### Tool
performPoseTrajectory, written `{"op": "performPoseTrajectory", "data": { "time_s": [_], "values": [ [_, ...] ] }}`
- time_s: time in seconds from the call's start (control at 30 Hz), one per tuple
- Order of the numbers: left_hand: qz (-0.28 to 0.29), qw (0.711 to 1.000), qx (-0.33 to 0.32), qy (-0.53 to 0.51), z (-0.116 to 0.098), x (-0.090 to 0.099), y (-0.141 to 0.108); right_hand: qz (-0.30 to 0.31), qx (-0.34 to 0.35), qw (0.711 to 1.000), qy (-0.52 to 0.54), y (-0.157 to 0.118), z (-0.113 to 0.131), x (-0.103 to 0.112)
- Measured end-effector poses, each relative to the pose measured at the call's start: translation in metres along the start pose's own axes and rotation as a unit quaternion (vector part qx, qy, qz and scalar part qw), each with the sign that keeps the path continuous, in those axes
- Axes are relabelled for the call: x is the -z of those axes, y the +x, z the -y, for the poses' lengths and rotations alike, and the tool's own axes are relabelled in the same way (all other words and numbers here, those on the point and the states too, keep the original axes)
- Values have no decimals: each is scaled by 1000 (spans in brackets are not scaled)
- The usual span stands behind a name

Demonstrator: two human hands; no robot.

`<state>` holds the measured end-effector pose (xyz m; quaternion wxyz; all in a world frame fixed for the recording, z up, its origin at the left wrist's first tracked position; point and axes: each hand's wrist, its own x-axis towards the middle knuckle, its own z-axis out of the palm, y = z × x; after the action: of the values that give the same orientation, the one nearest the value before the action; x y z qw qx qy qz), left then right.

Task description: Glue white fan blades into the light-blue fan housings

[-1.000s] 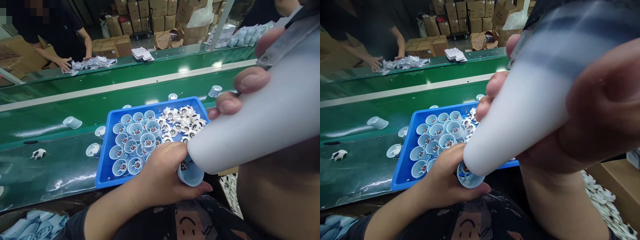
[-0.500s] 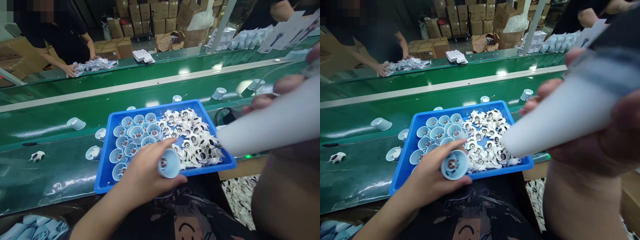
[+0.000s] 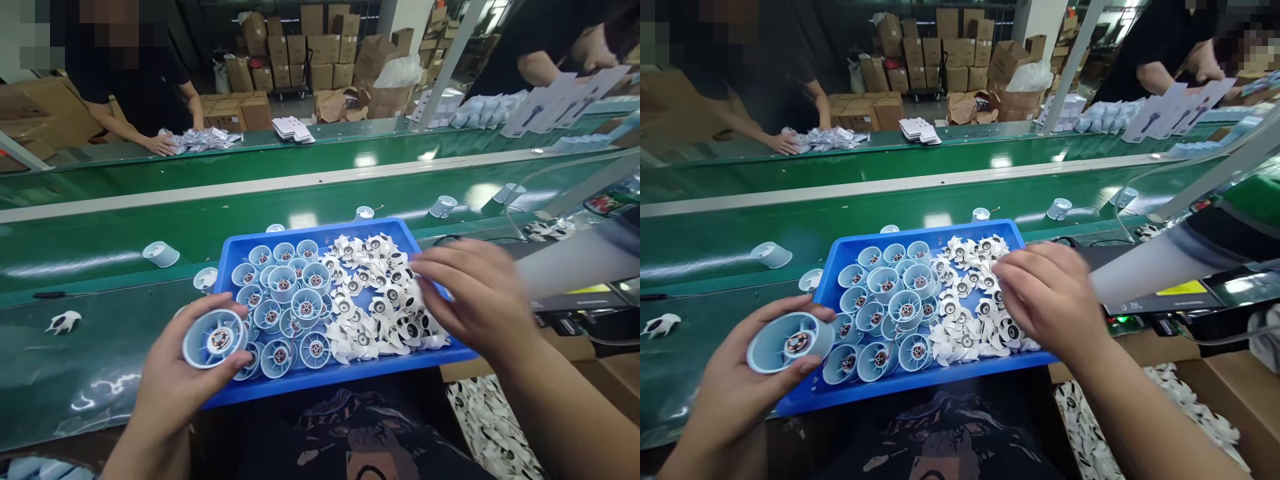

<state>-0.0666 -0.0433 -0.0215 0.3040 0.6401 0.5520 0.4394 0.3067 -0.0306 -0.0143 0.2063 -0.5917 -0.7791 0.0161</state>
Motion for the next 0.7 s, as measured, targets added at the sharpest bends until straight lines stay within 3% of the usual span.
{"op": "performPoseTrajectory", "data": {
  "time_s": [0.13, 0.23, 0.33, 0.4, 0.53, 0.7],
  "values": [
    [27, 999, -32, 0, -1, -5, -3, 149, 124, 975, -107, 51, -2, -37],
    [45, 998, -53, 2, 7, 6, -7, 239, 154, 948, -139, 72, -10, -56],
    [54, 996, -64, 0, 16, 17, -12, 259, 133, 939, -185, 80, -13, -63],
    [30, 999, -44, 0, 18, 19, -16, 268, 115, 934, -208, 82, -11, -64],
    [-25, 999, 13, -43, 19, 13, -23, 328, 80, 905, -259, 89, 4, -65],
    [-2, 998, 14, -68, 28, 4, -19, 368, 18, 878, -306, 100, 20, -69]
  ]
}}
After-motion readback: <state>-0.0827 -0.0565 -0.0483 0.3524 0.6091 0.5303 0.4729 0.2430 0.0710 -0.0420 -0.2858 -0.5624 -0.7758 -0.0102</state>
